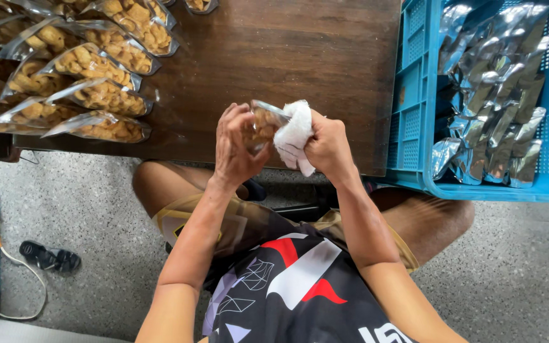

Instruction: The person sits on the floor and wipes the exterior of sealed snack packs with a white cloth. They handle the packs one at a time, wiping each surface and then placing them into a blue crate.

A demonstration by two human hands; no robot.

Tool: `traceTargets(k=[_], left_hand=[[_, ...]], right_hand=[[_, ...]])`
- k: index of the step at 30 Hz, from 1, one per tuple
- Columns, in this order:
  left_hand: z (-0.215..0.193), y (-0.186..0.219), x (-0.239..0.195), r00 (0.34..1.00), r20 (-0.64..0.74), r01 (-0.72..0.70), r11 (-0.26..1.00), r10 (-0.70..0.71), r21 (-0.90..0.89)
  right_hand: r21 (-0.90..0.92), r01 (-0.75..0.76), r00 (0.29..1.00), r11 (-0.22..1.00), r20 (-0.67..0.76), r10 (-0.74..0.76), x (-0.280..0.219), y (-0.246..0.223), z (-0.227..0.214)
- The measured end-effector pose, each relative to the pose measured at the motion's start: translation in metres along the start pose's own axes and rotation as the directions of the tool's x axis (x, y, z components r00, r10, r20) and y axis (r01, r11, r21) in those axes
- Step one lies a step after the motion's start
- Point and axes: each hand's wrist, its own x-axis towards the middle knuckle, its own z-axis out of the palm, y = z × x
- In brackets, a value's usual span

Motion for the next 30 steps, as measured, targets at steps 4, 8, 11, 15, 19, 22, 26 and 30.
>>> traceTargets(k=[4, 8, 11, 15, 19, 22, 26, 30], left_hand=[[0.011, -0.028, -0.002, 0.987, -0.146, 0.082, 0.993, -0.070, 0.080], [0.039, -0.078, 0.004, 0.927, -0.205, 0.296, 0.949, -0.313, -0.111], [0.070, -0.134, 0.023, 0.834, -0.271, 0.449, 0.877, -0.480, -0.170], [0.104, -0.223, 0.058, 0.751, -0.463, 0.547, 0.836, -0.470, 0.040], [0.125, -0.295, 0.081, 0.659, -0.528, 0.646, 0.763, -0.535, 0.033], [0.122, -0.312, 0.092, 0.653, -0.621, 0.577, 0.816, -0.434, 0.037], [0.124, -0.244, 0.089, 0.599, -0.474, 0.587, 0.757, -0.645, -0.287], [0.143, -0.086, 0.079, 0.804, -0.093, 0.489, 0.741, -0.588, -0.460]], right_hand=[[-0.110, 0.174, 0.985, 0.979, 0.023, -0.173, 0.025, -0.023, 0.022], [-0.088, 0.255, 0.966, 0.963, -0.020, -0.257, 0.058, -0.020, 0.044], [0.129, 0.311, 0.950, 0.942, -0.082, -0.302, 0.076, 0.001, 0.049], [0.590, 0.139, 0.989, 0.795, -0.122, -0.082, 0.078, 0.036, 0.029], [0.750, 0.017, 0.987, 0.662, -0.120, 0.111, 0.049, 0.072, -0.003], [0.788, 0.027, 0.960, 0.615, -0.191, 0.203, 0.030, 0.085, -0.030], [0.799, 0.093, 0.907, 0.594, -0.314, 0.280, 0.008, 0.098, -0.062], [0.781, 0.175, 0.842, 0.600, -0.434, 0.319, -0.013, 0.113, -0.103]])
